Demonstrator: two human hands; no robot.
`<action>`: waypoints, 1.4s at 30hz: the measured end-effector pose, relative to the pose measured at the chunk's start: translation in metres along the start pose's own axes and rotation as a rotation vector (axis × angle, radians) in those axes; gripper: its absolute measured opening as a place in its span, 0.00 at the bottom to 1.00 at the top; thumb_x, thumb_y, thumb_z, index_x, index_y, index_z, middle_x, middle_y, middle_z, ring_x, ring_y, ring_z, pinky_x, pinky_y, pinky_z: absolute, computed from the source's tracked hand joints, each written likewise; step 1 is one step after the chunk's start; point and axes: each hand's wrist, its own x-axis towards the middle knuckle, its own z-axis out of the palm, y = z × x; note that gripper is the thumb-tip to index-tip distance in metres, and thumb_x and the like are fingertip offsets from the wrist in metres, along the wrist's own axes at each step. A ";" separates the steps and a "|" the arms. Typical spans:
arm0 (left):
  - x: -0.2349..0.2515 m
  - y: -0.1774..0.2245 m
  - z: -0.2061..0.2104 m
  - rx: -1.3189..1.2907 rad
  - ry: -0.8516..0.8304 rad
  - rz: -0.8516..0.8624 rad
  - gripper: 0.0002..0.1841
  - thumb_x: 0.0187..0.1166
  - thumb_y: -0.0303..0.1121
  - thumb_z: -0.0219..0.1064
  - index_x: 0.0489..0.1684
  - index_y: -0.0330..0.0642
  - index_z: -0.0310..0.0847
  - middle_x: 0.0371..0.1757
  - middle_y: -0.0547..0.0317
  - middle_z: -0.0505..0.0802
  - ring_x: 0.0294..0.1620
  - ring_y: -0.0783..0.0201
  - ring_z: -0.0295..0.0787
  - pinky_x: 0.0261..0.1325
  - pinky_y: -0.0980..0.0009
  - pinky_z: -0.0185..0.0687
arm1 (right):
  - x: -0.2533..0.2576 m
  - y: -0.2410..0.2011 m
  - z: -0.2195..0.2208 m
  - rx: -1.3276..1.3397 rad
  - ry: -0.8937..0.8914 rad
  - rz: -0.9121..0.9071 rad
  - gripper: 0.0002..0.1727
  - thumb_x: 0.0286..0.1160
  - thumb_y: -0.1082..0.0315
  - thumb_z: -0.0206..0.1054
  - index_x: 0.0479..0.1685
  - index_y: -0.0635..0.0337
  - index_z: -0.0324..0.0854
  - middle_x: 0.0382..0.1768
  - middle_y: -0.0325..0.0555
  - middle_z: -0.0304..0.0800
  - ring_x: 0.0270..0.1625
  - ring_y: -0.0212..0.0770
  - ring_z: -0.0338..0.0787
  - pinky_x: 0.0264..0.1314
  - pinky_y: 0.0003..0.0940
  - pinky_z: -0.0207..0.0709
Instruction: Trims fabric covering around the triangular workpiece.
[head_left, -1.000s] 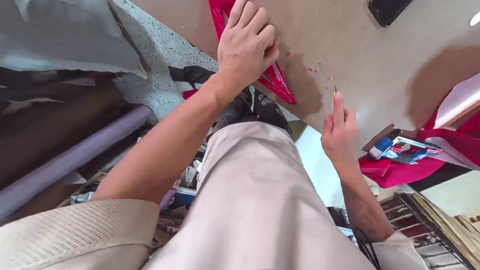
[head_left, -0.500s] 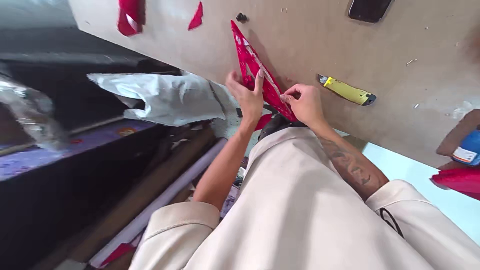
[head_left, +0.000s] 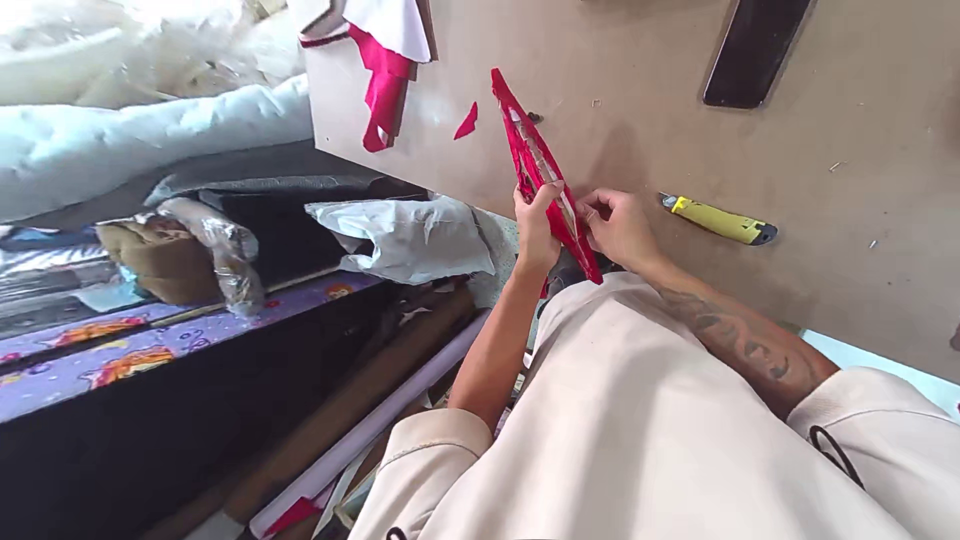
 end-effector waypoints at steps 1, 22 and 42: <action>-0.001 0.005 0.002 -0.032 -0.027 0.003 0.41 0.74 0.48 0.75 0.87 0.55 0.54 0.60 0.50 0.88 0.52 0.57 0.91 0.50 0.54 0.91 | -0.002 -0.007 0.000 -0.053 0.040 -0.060 0.09 0.84 0.61 0.66 0.47 0.56 0.88 0.35 0.41 0.93 0.31 0.33 0.91 0.35 0.34 0.88; 0.084 0.085 -0.057 0.171 -0.558 0.168 0.41 0.62 0.44 0.76 0.83 0.53 0.67 0.58 0.54 0.90 0.45 0.62 0.91 0.37 0.61 0.91 | 0.039 -0.108 0.040 -0.053 0.475 -0.106 0.07 0.80 0.70 0.60 0.50 0.60 0.79 0.33 0.46 0.91 0.27 0.41 0.92 0.27 0.41 0.90; 0.070 0.133 -0.077 0.898 -0.845 0.491 0.50 0.45 0.53 0.81 0.78 0.49 0.67 0.60 0.59 0.89 0.54 0.66 0.90 0.52 0.55 0.91 | 0.009 -0.122 0.052 -0.375 0.827 -0.514 0.37 0.71 0.74 0.75 0.79 0.74 0.60 0.69 0.61 0.79 0.56 0.45 0.93 0.53 0.41 0.95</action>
